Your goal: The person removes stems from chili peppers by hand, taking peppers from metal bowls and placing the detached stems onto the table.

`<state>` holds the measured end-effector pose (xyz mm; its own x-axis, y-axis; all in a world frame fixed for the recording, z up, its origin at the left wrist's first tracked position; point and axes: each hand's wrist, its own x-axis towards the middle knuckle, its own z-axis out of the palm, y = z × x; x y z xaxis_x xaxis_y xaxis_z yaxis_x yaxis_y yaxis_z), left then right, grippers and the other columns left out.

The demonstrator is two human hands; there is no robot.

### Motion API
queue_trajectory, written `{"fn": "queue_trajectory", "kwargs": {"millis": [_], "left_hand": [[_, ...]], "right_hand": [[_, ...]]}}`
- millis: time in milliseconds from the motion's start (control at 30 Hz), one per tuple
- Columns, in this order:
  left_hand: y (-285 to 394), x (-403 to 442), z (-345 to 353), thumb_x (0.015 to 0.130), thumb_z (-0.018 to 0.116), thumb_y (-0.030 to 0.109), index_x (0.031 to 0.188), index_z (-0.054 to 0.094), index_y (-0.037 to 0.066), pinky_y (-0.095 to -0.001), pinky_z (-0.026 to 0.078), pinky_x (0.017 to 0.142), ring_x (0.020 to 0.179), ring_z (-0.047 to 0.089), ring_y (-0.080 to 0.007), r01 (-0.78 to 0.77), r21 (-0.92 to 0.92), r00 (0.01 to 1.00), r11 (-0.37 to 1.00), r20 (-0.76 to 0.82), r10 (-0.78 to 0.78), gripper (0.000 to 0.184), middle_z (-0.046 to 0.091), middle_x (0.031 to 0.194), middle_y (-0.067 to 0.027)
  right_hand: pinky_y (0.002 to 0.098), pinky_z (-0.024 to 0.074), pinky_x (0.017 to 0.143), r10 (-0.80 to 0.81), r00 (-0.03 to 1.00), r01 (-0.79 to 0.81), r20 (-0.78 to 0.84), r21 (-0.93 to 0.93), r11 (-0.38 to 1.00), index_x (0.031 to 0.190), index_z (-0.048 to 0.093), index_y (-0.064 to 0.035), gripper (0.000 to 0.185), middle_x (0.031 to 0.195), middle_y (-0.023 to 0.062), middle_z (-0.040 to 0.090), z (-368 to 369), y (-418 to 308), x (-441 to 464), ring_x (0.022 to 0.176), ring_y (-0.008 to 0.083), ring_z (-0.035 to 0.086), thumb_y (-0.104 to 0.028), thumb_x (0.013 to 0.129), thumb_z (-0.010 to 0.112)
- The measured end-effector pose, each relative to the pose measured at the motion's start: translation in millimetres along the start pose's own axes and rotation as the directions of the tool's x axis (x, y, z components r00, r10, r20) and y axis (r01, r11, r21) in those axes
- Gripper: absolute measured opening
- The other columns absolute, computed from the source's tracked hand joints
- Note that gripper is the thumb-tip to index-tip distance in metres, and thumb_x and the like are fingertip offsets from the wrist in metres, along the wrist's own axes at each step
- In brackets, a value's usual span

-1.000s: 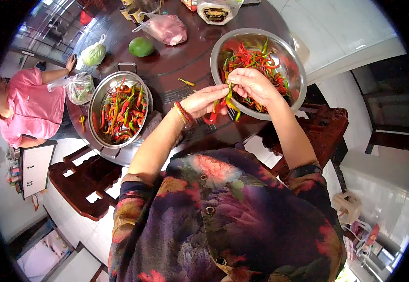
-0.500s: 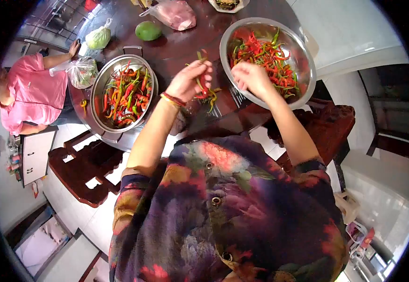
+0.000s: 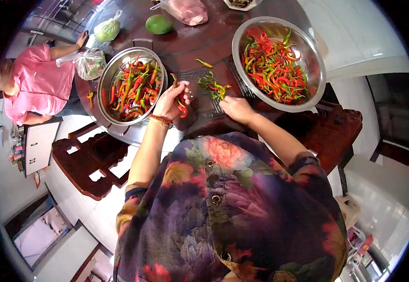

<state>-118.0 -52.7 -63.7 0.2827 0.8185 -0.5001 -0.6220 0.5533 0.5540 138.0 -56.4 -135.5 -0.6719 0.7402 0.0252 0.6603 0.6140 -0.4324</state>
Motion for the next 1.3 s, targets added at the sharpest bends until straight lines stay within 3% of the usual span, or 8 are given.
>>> {"fn": "queue_trajectory", "kwargs": {"millis": [200, 467, 500, 633, 667, 700, 1000, 1300], "left_hand": [[-25, -5, 11, 0.088, 0.05, 0.013, 0.114, 0.051, 0.002, -0.0238, 0.048, 0.056, 0.061, 0.055, -0.0119, 0.113, 0.063, 0.991, 0.992, 0.063, -0.117, 0.028, 0.06, 0.091, -0.0082], [2, -11, 27, 0.085, 0.056, 0.02, 0.101, 0.058, 0.007, -0.0149, 0.038, 0.049, 0.057, 0.048, -0.0027, 0.005, 0.46, 0.999, 0.888, -0.035, 0.013, 0.021, 0.057, 0.077, 0.002], [23, -25, 41, 0.083, 0.057, 0.022, 0.099, 0.06, 0.006, -0.0164, 0.038, 0.051, 0.056, 0.047, -0.0031, 0.035, 0.677, 0.96, 0.735, -0.227, 0.163, 0.023, 0.056, 0.073, 0.0019], [91, -37, -12, 0.081, 0.059, 0.015, 0.099, 0.062, 0.005, -0.0229, 0.041, 0.059, 0.065, 0.051, -0.0084, 0.012, 0.983, 0.801, 0.181, -0.118, 0.587, 0.021, 0.061, 0.08, -0.0016], [107, -13, -94, 0.08, 0.06, 0.018, 0.097, 0.062, 0.004, -0.024, 0.041, 0.056, 0.06, 0.051, -0.0097, -0.245, 0.965, 0.672, -0.095, 0.24, 0.701, 0.022, 0.062, 0.076, -0.0039], [126, -12, -121, 0.078, 0.062, 0.02, 0.097, 0.061, 0.002, -0.0271, 0.043, 0.058, 0.06, 0.055, -0.0159, 0.051, 0.935, 0.664, -0.351, 0.231, 0.711, 0.027, 0.063, 0.074, -0.0089], [139, -20, -124, 0.069, 0.07, 0.027, 0.111, 0.051, -0.005, -0.0375, 0.043, 0.083, 0.097, 0.054, -0.0348, 0.42, 0.841, 0.66, -0.341, -0.025, 0.751, 0.057, 0.056, 0.106, -0.0229], [109, -25, -48, 0.077, 0.062, 0.018, 0.106, 0.057, 0.006, -0.0351, 0.04, 0.087, 0.1, 0.052, -0.0288, -0.036, 0.955, 0.646, -0.293, 0.246, 0.722, 0.032, 0.057, 0.103, -0.0134]], "right_hand": [[0.0357, 0.0469, 0.054, -0.128, 0.894, 0.169, -0.429, 0.059, 0.984, 0.085, 0.055, -0.0096, 0.007, 0.075, 0.0082, 0.051, -47, -51, 10, 0.064, 0.0254, 0.057, -0.014, 0.08, 0.053], [0.0366, 0.0485, 0.054, -0.142, 0.941, 0.21, -0.307, 0.199, 0.957, 0.101, 0.054, -0.0164, 0.024, 0.076, 0.0057, 0.054, -76, -66, 2, 0.067, 0.0258, 0.059, -0.015, 0.077, 0.057], [0.0364, 0.0483, 0.054, -0.145, 0.941, 0.198, -0.306, 0.15, 0.969, 0.1, 0.055, -0.0165, 0.023, 0.074, 0.0054, 0.054, -85, -56, -1, 0.067, 0.0259, 0.059, -0.015, 0.077, 0.057], [0.0375, 0.0474, 0.059, 0.15, 0.867, -0.108, -0.475, 0.115, 0.987, 0.081, 0.061, -0.0129, 0.011, 0.076, 0.0065, 0.058, -123, 16, -3, 0.068, 0.0278, 0.058, -0.021, 0.079, 0.055], [0.0377, 0.0472, 0.06, 0.18, 0.855, -0.178, -0.486, 0.05, 0.983, 0.082, 0.061, -0.0128, 0.011, 0.077, 0.0069, 0.059, -132, 37, -6, 0.069, 0.028, 0.058, -0.022, 0.079, 0.055], [0.0381, 0.0467, 0.063, 0.244, 0.863, -0.239, -0.442, 0.069, 0.969, 0.083, 0.061, -0.012, 0.013, 0.078, 0.0075, 0.059, -141, 52, -10, 0.073, 0.0276, 0.058, -0.023, 0.079, 0.056], [0.037, 0.0452, 0.072, 0.685, 0.729, -0.675, -0.014, 0.152, 0.722, 0.097, 0.058, -0.0086, 0.026, 0.093, 0.0089, 0.062, -146, 100, -16, 0.09, 0.023, 0.058, -0.026, 0.077, 0.06], [0.0395, 0.045, 0.071, 0.591, 0.806, -0.588, -0.015, 0.085, 0.804, 0.081, 0.06, -0.0092, 0.015, 0.082, 0.0115, 0.061, -127, 120, -4, 0.081, 0.0288, 0.058, -0.022, 0.072, 0.064]]}}
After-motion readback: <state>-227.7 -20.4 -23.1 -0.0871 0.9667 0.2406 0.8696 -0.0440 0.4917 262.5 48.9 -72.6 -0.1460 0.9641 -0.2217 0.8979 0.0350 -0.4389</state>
